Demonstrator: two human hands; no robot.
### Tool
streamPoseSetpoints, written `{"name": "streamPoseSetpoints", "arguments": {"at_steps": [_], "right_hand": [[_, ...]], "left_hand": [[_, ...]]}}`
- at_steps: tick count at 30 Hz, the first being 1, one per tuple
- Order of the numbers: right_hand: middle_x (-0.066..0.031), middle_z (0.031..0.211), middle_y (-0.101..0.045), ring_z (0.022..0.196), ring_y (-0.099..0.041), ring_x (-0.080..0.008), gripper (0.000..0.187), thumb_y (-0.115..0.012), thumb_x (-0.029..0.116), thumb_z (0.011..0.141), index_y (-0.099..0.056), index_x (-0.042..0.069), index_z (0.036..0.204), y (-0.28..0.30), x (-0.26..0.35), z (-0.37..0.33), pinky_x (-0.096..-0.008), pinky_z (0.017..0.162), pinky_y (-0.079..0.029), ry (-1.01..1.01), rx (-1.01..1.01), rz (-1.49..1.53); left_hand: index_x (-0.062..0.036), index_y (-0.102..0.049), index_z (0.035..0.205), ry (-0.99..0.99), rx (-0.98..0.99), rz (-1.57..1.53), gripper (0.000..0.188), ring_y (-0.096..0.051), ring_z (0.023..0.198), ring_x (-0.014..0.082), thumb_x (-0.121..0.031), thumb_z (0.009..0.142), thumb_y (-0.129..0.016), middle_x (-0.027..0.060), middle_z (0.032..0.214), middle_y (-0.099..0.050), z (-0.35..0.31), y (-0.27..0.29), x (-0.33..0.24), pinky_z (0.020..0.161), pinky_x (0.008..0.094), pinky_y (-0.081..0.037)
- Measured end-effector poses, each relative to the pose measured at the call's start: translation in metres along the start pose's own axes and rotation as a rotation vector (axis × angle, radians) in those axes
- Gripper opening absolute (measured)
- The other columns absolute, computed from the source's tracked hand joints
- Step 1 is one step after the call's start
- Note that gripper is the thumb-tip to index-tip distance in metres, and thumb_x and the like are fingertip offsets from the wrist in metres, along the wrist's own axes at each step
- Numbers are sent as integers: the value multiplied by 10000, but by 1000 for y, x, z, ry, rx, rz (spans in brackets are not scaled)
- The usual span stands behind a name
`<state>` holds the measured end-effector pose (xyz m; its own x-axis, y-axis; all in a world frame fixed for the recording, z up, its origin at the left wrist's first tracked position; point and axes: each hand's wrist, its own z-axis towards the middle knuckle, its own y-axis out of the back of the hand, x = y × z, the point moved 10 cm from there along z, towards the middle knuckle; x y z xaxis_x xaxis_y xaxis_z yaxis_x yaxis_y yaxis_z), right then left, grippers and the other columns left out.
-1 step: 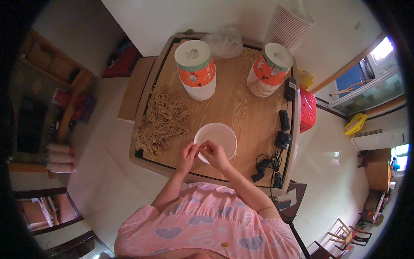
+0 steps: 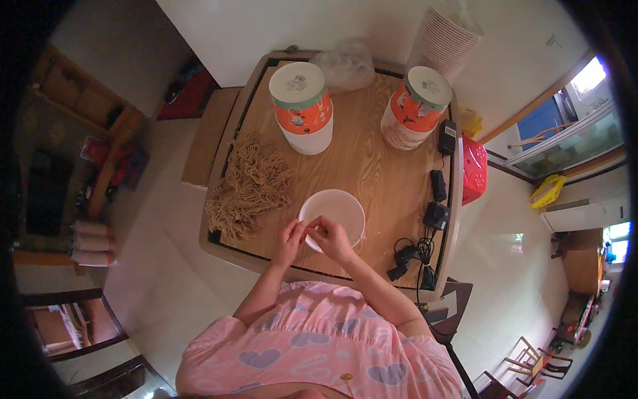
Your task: Placing shredded paper into containers and organizing them on a table.
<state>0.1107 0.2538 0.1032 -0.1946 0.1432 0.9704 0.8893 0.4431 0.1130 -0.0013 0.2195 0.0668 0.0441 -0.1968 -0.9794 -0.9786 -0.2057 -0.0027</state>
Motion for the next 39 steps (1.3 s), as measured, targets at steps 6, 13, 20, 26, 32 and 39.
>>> {"name": "streamPoseSetpoints", "arguments": {"at_steps": [6,13,20,26,32,39], "right_hand": [[45,566,-438,530,-363,-25,110,-575,123,809,-553,16,807,0,-15,4,-203,459,-297,22,-12,53],[42,586,-458,548,-386,-25,120,-576,127,812,-547,11,821,1,-18,3,-195,481,-326,8,13,81],[52,629,-476,585,-387,-17,119,-591,124,812,-556,11,820,1,-26,6,-183,508,-323,-30,43,36],[69,575,-416,540,-329,-15,103,-607,112,788,-568,17,776,3,-17,8,-193,464,-265,-28,24,-10],[65,586,-432,550,-343,-17,106,-619,113,777,-571,19,762,5,-30,15,-191,469,-281,-64,-35,7],[30,646,-541,594,-456,-39,115,-634,112,759,-585,8,754,4,-65,47,-199,523,-374,-68,-88,40]], "left_hand": [[-75,-442,708,40,55,-137,248,-353,529,61,-222,908,-424,-32,574,-374,-1,-7,-2,471,216,-295],[-81,-465,779,72,118,-145,159,-392,565,49,-180,899,-437,-37,628,-421,-2,-9,-4,503,192,-335],[-77,-493,796,148,121,-156,106,-399,577,31,-152,871,-497,-47,647,-438,-1,-5,6,505,176,-333],[-63,-515,818,75,84,-62,72,-444,618,36,-125,839,-545,-45,680,-482,5,4,5,548,179,-369],[-34,-557,849,-29,65,124,79,-488,653,62,-109,826,-555,-16,716,-535,12,7,-8,589,202,-404],[-39,-579,868,-137,-98,150,78,-532,688,118,-96,818,-560,52,787,-556,48,37,-19,611,250,-436]]}}
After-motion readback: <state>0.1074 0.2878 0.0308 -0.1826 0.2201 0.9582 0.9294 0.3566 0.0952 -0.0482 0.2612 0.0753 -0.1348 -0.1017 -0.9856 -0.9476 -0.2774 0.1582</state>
